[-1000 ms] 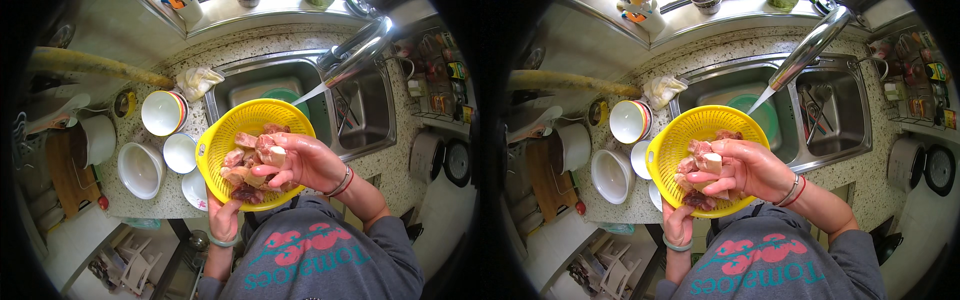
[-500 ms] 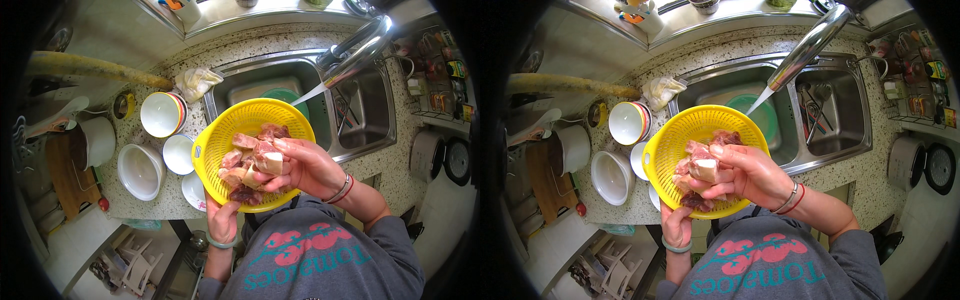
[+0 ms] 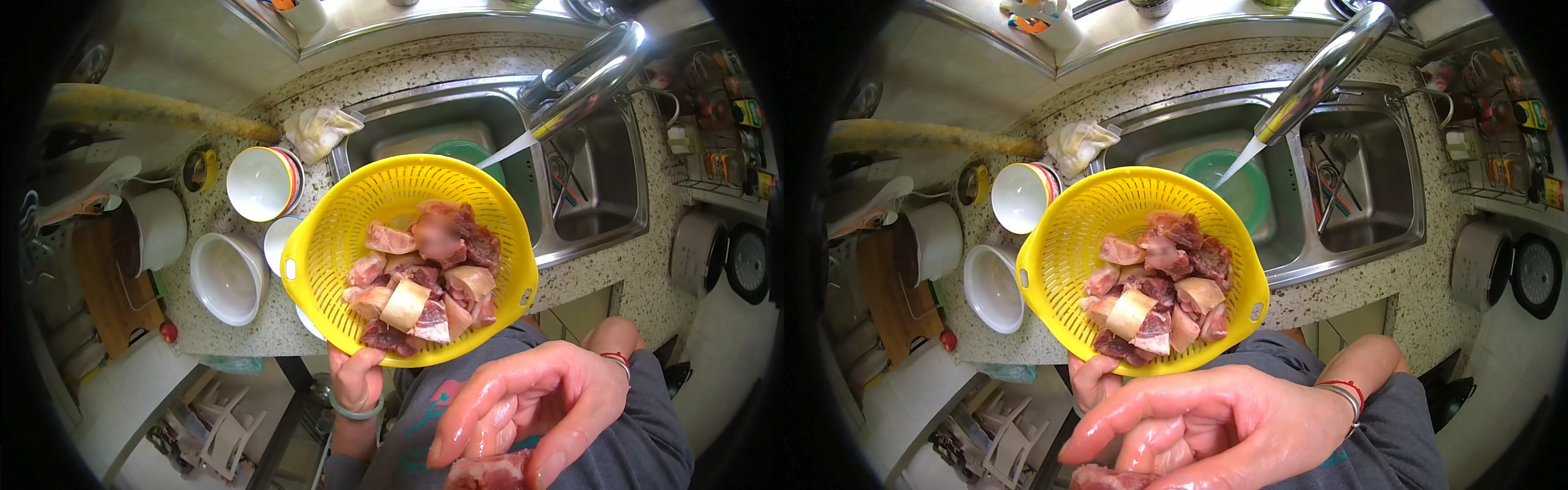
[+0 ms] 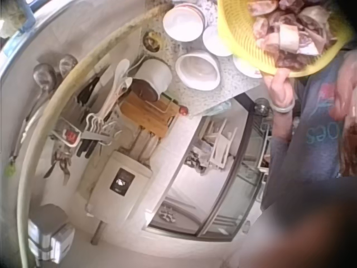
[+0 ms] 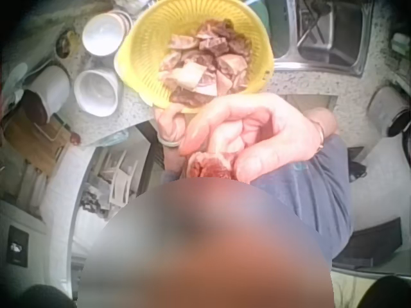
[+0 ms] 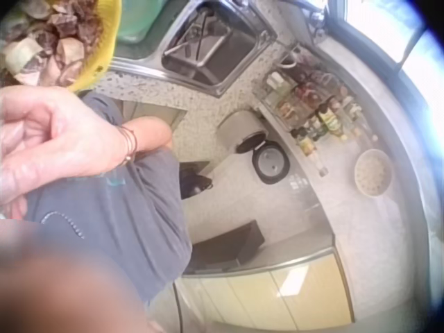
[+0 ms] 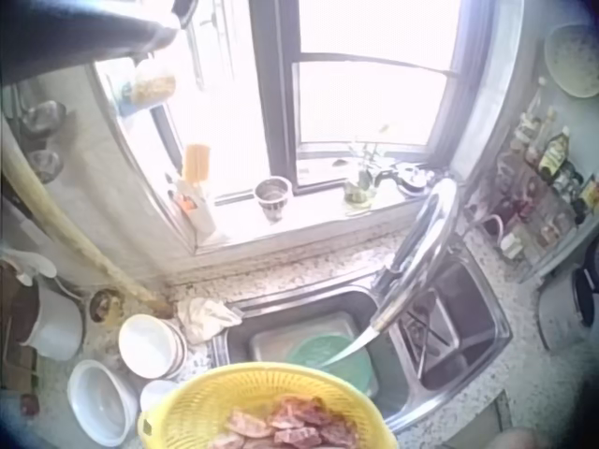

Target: The person washes a white plate and a white bowl under running water in a kitchen sink. They then rinse a yellow colander and place raw meat chunks into it, washing the meat under the tap. Finally, the person washes a green bowl, a pair of tongs, and a set of chopsticks.

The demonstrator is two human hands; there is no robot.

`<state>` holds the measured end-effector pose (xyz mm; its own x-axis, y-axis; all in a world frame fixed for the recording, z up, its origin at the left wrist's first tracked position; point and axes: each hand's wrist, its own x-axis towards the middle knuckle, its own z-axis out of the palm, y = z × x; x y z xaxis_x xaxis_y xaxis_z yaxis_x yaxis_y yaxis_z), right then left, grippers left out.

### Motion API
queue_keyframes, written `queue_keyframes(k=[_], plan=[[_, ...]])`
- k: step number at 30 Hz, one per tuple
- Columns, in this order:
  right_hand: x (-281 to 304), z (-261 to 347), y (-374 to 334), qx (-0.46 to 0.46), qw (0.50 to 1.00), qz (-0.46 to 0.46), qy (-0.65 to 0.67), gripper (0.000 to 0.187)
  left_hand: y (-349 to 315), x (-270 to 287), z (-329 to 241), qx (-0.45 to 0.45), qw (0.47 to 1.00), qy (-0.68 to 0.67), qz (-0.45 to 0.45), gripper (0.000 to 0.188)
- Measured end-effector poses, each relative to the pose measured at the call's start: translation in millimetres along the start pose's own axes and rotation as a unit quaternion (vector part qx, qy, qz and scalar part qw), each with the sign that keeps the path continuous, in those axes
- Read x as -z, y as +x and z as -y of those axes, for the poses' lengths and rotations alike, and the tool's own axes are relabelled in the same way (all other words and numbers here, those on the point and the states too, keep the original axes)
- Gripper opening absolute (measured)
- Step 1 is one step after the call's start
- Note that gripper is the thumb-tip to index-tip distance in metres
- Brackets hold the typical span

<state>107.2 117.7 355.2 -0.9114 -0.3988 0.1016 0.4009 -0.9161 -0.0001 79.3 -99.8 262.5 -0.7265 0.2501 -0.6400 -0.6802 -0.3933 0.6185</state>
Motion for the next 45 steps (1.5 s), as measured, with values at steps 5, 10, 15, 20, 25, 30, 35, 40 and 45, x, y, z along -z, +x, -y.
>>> queue_keyframes(k=[5, 10, 15, 20, 25, 30, 35, 40, 45], plan=[[-1, 1, 0, -0.018, 0.998, 0.01, 0.062, 0.049, 0, 0, -1, -0.003, 1.0, 0.008, 0.006, 0.076], [-15, 10, 1, -0.062, 0.995, -0.076, 0.03, 0.05, 0, 0, -1, -0.004, 1.0, 0.014, 0.011, 0.076], [2, 19, 3, -0.05, 0.999, 0.013, -0.016, 0.054, 2, -1, -4, -0.011, 0.999, 0.032, 0.022, 0.076], [25, 46, 14, 0.039, 0.834, -0.136, -0.534, 0.053, 0, -8, -9, 0.001, 0.997, 0.048, 0.054, 0.076], [62, 31, 35, 0.102, 0.646, -0.188, -0.732, 0.057, 7, -29, -9, -0.038, 0.991, 0.11, 0.062, 0.077], [91, 43, 45, 0.036, 0.284, -0.121, -0.95, 0.039, 3, -30, -6, -0.043, 0.993, 0.096, 0.06, 0.075], [101, 43, 53, 0.086, 0.36, -0.119, -0.921, 0.025, 4, -29, -7, -0.041, 0.991, 0.106, 0.065, 0.075], [72, 45, 39, 0.086, 0.602, -0.226, -0.761, 0.027, 4, -30, -13, -0.034, 0.993, 0.101, 0.054, 0.076], [62, 57, 35, -0.038, 0.895, -0.253, -0.365, 0.048, 3, -30, -13, -0.045, 0.993, 0.106, 0.04, 0.079]])
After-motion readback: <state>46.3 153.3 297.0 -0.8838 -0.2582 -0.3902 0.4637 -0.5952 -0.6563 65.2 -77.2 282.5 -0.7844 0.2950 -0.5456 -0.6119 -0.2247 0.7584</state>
